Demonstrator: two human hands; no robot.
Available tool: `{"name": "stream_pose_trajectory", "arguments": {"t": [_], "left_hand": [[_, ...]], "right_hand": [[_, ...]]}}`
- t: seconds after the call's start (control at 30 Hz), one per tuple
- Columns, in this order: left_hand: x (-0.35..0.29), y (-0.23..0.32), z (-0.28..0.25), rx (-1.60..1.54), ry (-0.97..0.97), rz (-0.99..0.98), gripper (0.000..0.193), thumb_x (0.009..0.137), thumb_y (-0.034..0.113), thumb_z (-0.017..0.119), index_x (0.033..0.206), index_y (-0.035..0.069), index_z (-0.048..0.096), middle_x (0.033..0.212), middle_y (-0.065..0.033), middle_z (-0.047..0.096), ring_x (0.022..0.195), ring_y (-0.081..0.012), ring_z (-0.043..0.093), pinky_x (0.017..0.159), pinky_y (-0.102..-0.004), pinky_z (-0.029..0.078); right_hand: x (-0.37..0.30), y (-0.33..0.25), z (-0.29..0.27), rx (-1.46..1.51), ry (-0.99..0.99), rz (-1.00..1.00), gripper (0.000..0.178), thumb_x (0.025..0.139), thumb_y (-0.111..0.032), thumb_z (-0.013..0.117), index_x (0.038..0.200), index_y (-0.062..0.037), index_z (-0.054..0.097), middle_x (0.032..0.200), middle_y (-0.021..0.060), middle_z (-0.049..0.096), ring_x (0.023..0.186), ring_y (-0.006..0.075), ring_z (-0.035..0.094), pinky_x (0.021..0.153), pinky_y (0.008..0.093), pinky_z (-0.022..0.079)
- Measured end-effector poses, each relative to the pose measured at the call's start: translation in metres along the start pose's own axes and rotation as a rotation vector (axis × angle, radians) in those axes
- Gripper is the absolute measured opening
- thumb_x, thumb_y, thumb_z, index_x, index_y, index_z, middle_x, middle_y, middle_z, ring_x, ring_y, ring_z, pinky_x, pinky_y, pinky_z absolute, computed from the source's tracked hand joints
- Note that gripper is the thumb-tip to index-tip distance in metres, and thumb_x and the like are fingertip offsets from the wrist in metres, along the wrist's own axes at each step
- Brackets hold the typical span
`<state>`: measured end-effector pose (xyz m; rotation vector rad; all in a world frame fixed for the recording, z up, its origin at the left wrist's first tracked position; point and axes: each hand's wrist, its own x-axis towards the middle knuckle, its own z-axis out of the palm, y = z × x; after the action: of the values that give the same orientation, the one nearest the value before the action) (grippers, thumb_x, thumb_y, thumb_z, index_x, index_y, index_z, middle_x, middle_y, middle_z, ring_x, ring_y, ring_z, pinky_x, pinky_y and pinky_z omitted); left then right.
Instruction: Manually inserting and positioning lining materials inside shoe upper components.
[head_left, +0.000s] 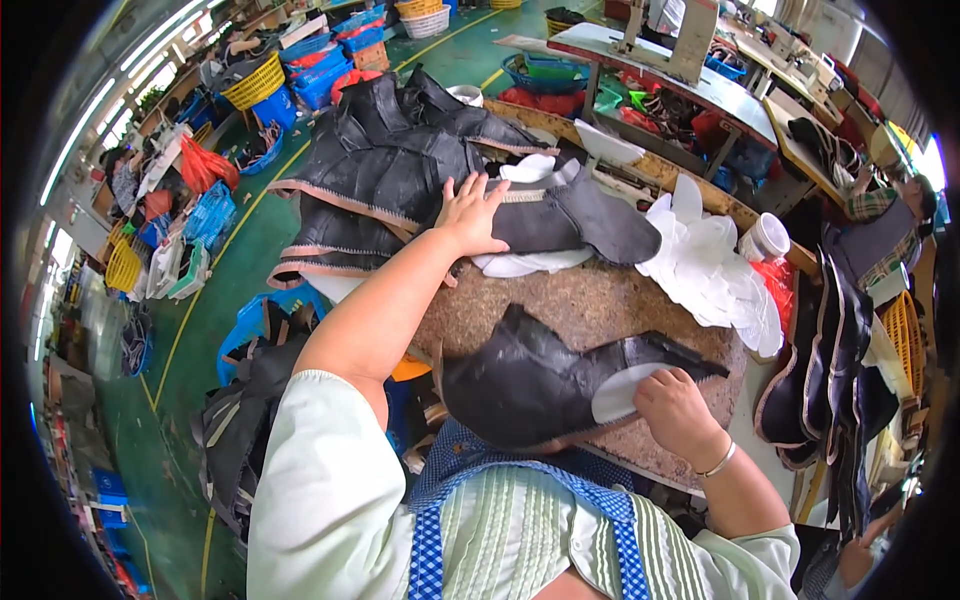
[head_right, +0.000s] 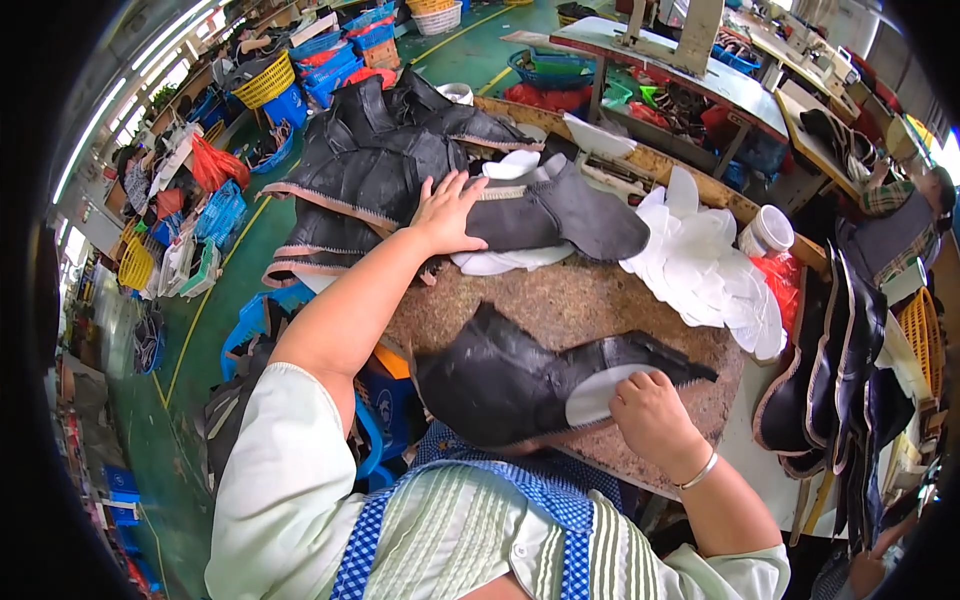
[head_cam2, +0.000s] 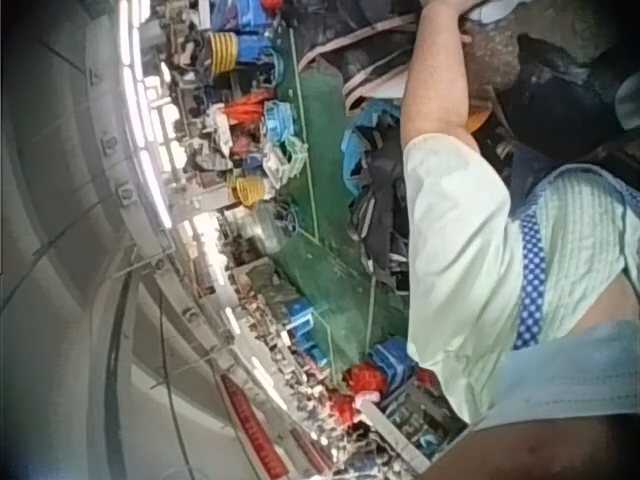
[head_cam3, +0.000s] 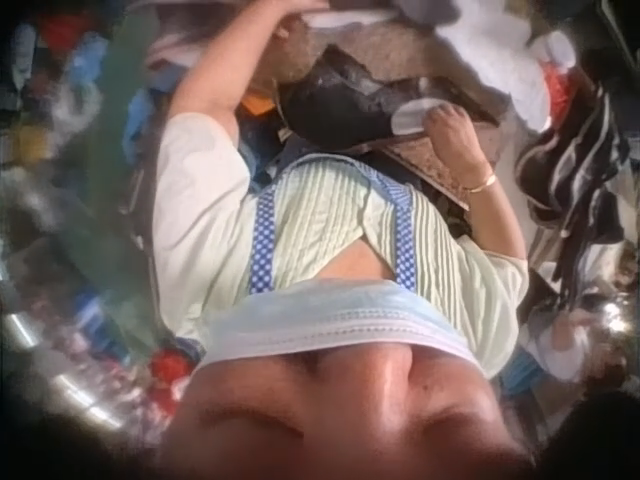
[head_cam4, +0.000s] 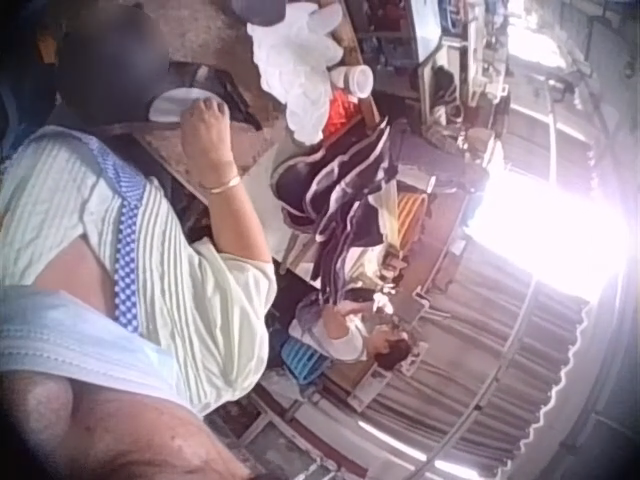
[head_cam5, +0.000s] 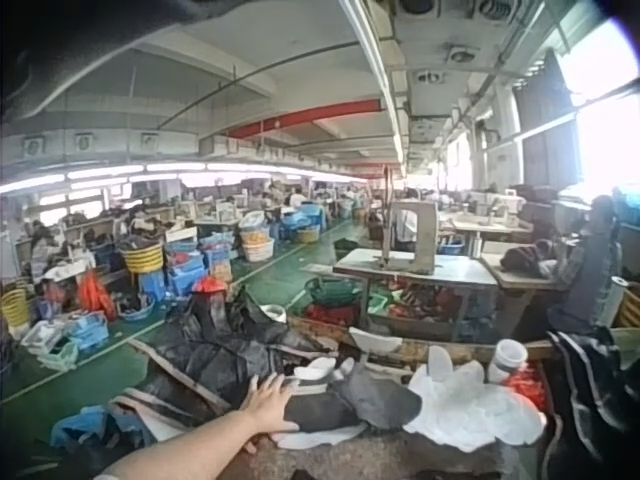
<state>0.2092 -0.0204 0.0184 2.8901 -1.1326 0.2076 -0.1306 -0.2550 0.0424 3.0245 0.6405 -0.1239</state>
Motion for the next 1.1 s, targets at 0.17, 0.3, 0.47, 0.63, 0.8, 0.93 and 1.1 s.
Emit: {"name": "stream_pose_trajectory", "arguments": {"t": [0.17, 0.3, 0.47, 0.63, 0.8, 0.93, 1.1], "left_hand": [[0.041, -0.015, -0.013, -0.293, -0.016, 0.037, 0.057, 0.066, 0.041, 0.082, 0.108, 0.010, 0.060, 0.096, -0.0119, 0.067, 0.098, -0.0310, 0.063, 0.090, -0.0451, 0.043], [0.061, -0.041, -0.057, -0.686, 0.271, 0.006, 0.035, 0.074, 0.034, 0.078, 0.092, 0.006, 0.067, 0.083, -0.0152, 0.068, 0.077, -0.0336, 0.066, 0.069, -0.0406, 0.050], [0.025, -0.114, -0.092, -0.053, -0.171, -0.304, 0.045, 0.071, 0.037, 0.078, 0.098, 0.002, 0.071, 0.097, -0.0195, 0.069, 0.088, -0.0345, 0.068, 0.078, -0.0420, 0.054], [-0.014, -0.062, -0.086, 0.297, 0.291, -0.428, 0.056, 0.069, 0.035, 0.081, 0.112, 0.006, 0.058, 0.119, -0.0126, 0.055, 0.113, -0.0312, 0.054, 0.095, -0.0516, 0.040], [-0.020, 0.007, -0.030, -0.224, 0.425, 0.401, 0.009, 0.075, 0.008, 0.063, 0.083, 0.004, 0.061, 0.081, -0.0117, 0.061, 0.078, -0.0308, 0.061, 0.072, -0.0425, 0.047], [-0.029, 0.043, 0.042, -0.347, 0.126, 0.337, 0.009, 0.082, 0.008, 0.056, 0.086, 0.000, 0.057, 0.090, -0.0155, 0.059, 0.084, -0.0332, 0.061, 0.079, -0.0428, 0.050], [-0.028, 0.058, 0.047, -0.218, 0.130, 0.360, 0.040, 0.082, 0.008, 0.055, 0.120, -0.003, 0.055, 0.131, -0.0174, 0.052, 0.103, -0.0317, 0.055, 0.090, -0.0379, 0.050]], "right_hand": [[0.038, 0.022, -0.042, 0.459, -0.039, -0.045, 0.044, 0.070, -0.042, 0.078, 0.091, -0.0045, 0.069, 0.093, 0.0116, 0.065, 0.090, 0.0304, 0.062, 0.080, 0.0385, 0.049], [0.099, 0.044, -0.043, 0.482, 0.229, 0.016, 0.036, 0.077, -0.033, 0.074, 0.098, -0.0037, 0.068, 0.096, 0.0132, 0.066, 0.089, 0.0329, 0.062, 0.079, 0.0387, 0.051], [0.182, 0.058, -0.011, 0.312, 0.402, -0.001, 0.016, 0.081, -0.021, 0.065, 0.087, -0.0054, 0.066, 0.087, 0.0114, 0.064, 0.086, 0.0310, 0.062, 0.077, 0.0410, 0.051], [0.254, 0.090, 0.018, -0.065, 0.301, 0.068, 0.013, 0.080, -0.013, 0.060, 0.074, -0.0053, 0.068, 0.086, 0.0116, 0.065, 0.086, 0.0262, 0.064, 0.079, 0.0400, 0.051], [0.276, 0.080, 0.006, -0.260, -0.020, -0.040, 0.014, 0.076, -0.010, 0.059, 0.073, -0.0069, 0.072, 0.081, 0.0131, 0.069, 0.080, 0.0263, 0.068, 0.072, 0.0376, 0.055], [0.273, 0.083, 0.012, -0.286, 0.040, -0.114, 0.014, 0.076, -0.010, 0.059, 0.071, -0.0080, 0.072, 0.080, 0.0117, 0.070, 0.077, 0.0261, 0.069, 0.069, 0.0362, 0.056], [0.267, 0.120, 0.045, 0.260, 0.558, 0.283, 0.014, 0.076, -0.015, 0.060, 0.070, -0.0072, 0.069, 0.079, 0.0149, 0.068, 0.073, 0.0299, 0.068, 0.069, 0.0390, 0.054]]}}
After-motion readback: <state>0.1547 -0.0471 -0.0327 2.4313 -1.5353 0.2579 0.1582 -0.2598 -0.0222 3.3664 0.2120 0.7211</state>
